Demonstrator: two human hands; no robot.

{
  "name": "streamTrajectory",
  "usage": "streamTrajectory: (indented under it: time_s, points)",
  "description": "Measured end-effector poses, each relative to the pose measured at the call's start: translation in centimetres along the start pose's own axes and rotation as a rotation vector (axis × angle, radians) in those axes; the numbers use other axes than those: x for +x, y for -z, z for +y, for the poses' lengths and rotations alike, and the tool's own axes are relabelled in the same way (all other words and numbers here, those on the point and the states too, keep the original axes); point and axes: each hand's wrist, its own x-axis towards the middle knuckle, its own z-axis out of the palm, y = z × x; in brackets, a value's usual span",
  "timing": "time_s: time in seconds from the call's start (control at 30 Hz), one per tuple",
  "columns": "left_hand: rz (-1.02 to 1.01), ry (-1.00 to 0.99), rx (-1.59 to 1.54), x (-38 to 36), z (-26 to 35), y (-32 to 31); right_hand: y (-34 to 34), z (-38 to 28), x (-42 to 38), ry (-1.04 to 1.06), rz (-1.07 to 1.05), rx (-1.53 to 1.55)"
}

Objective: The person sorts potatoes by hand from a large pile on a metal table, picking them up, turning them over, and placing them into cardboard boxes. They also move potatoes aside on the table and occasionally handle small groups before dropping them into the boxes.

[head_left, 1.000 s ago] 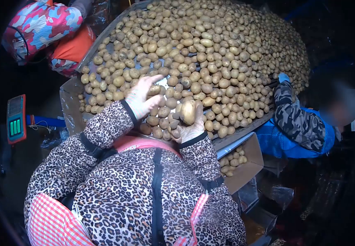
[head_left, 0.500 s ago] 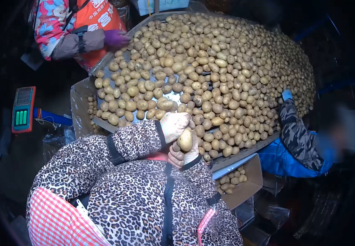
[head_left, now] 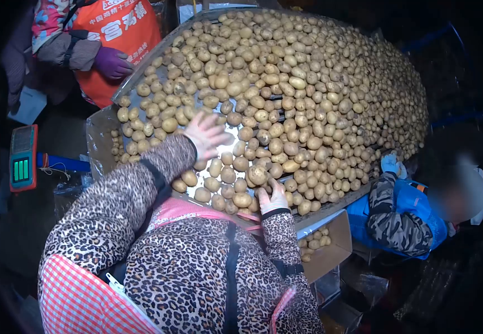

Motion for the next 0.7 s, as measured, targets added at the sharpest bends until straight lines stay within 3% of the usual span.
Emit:
streamTrajectory:
  time_s: [0.07,0.17,0.27,0.33,0.37,0.43,0.47,0.53,0.7]
  points:
    - [-0.098,0.085,0.015,0.7,-2.8,-0.5,1.1,0.3,-0.1,-0.075,0.003,0.071]
    - [-0.036,0.131,0.058,0.1,-5.7,-0.8,2.2,2.8,-0.5,-0.027,0.094,-0.028]
    - [-0.099,0.322,-0.006,-2.8,-6.0,0.3,3.0,4.2,-1.8,-0.016,0.094,-0.110]
    - [-0.040,0.283,0.012,-5.3,-5.6,0.0,3.1,4.1,-2.1,-0.036,-0.037,-0.138]
    - [-0.212,0.258,-0.090,-5.9,-4.7,1.5,2.6,3.6,-2.2,-0.013,-0.088,-0.229]
    - [-0.075,0.112,-0.092,-7.5,-2.4,1.3,1.8,0.9,-1.7,-0.014,-0.244,-0.515]
    - [-0.126,0.128,-0.115,-7.6,-0.3,2.7,1.9,-2.1,-1.5,-0.096,-0.322,-0.586]
    - [-0.051,-0.018,-0.216,-7.9,2.5,2.8,-0.4,-0.9,-0.5,0.025,-0.273,-0.522]
    - [0.094,-0.010,-0.317,-10.3,5.1,1.5,-2.3,-4.5,0.4,-0.012,-0.348,-0.819]
